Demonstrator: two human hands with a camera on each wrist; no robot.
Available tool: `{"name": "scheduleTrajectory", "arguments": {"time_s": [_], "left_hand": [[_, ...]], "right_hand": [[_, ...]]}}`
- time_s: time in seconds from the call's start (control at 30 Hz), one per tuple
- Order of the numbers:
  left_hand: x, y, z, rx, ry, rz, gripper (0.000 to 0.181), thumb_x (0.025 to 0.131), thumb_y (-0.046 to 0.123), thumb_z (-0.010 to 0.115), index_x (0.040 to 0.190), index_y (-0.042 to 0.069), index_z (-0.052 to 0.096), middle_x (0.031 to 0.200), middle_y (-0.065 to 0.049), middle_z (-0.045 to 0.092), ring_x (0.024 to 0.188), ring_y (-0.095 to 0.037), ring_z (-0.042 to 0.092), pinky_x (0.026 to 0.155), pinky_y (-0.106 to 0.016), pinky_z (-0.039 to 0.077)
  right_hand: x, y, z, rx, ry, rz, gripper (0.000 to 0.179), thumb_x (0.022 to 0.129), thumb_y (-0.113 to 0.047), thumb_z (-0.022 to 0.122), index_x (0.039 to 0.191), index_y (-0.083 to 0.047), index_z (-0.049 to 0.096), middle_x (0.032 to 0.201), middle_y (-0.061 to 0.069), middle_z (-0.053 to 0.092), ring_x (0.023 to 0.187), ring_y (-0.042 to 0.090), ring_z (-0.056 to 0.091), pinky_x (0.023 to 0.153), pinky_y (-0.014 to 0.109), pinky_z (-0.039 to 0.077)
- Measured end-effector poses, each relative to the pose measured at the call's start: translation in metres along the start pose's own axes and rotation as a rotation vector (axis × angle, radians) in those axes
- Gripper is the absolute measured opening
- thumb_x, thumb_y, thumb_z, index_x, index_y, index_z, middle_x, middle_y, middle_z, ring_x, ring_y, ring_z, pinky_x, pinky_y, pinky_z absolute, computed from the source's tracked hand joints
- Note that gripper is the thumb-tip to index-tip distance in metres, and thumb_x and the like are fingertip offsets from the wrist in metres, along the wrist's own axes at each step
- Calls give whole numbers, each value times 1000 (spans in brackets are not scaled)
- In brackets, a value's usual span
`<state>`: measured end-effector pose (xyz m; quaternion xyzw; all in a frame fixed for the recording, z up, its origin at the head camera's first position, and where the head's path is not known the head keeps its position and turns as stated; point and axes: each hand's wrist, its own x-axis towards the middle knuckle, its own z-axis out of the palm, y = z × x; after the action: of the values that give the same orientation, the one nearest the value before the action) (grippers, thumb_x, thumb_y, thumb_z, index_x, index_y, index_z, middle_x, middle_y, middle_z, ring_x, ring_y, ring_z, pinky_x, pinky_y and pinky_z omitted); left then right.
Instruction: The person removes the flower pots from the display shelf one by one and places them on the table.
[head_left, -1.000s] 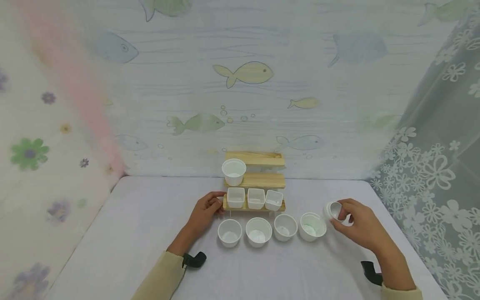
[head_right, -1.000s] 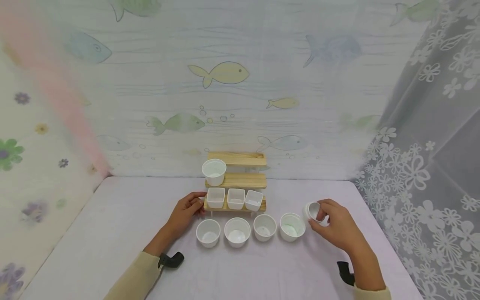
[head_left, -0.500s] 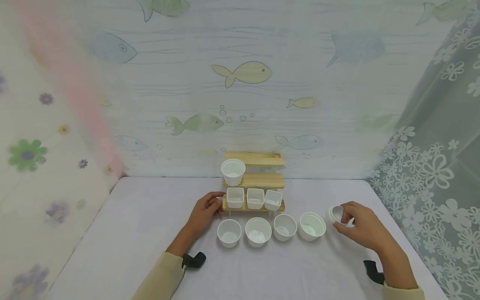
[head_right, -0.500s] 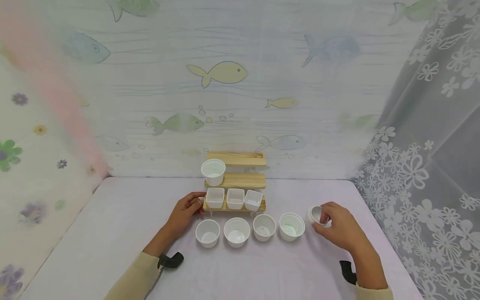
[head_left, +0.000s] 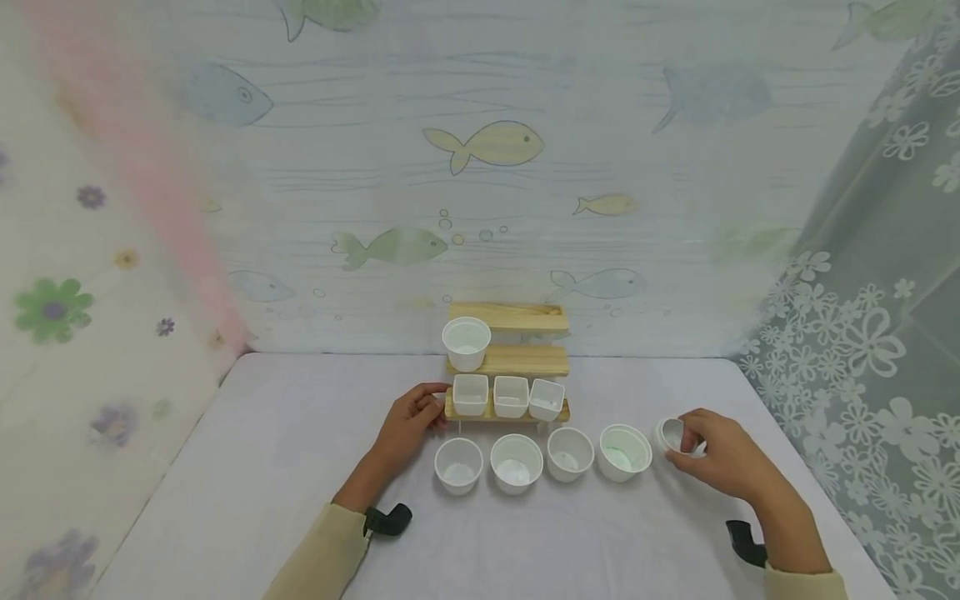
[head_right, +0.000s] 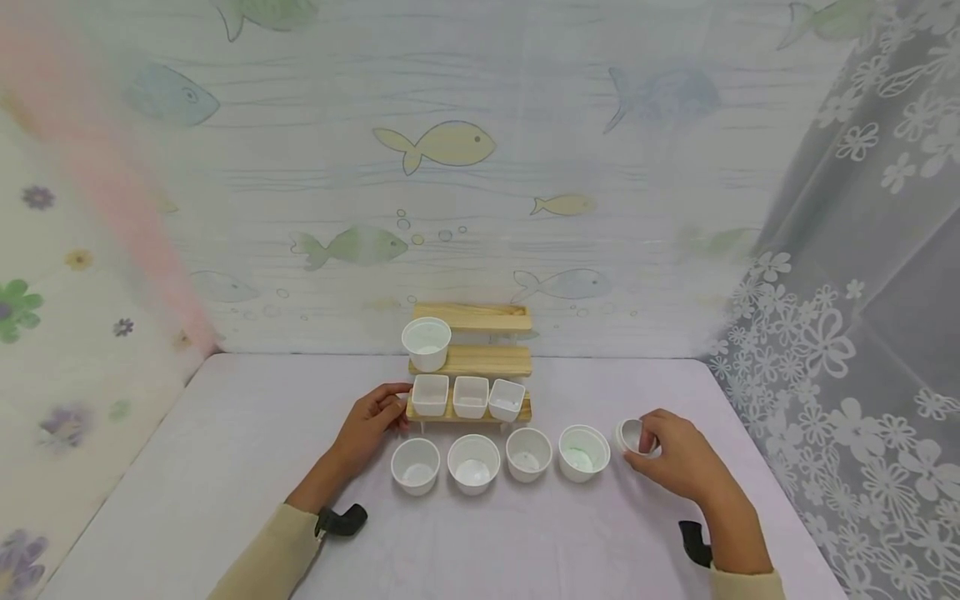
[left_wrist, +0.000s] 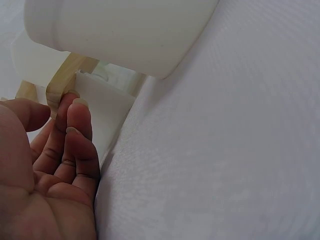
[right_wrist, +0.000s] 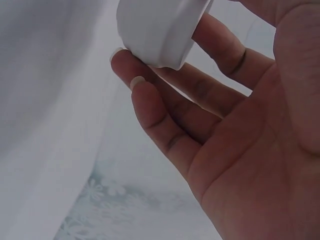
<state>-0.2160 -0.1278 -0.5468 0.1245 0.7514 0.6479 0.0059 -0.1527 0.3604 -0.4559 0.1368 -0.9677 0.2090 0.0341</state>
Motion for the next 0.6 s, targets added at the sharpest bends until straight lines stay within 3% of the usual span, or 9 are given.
{"name": "scheduleTrajectory", "arguments": {"time_s": [0.33,0.6], "left_hand": [[0,-2,0,-3,12,-1,31,110,17,59,139,8,64,89,-12,69,80,-21,69,73,-27,55],[1,-4,0,-8,16,10,31,110,17,59,139,7,64,88,-10,70,79,-20,69,73,-28,56]], "right_hand": [[1,2,6,-1,-18,2,38,79,-21,93,74,-16,55,115,16,73,97,30,69,78,47,57],[2,5,12,0,-17,-11,38,78,-21,92,75,-16,55,113,12,74,95,27,67,77,45,55]]}}
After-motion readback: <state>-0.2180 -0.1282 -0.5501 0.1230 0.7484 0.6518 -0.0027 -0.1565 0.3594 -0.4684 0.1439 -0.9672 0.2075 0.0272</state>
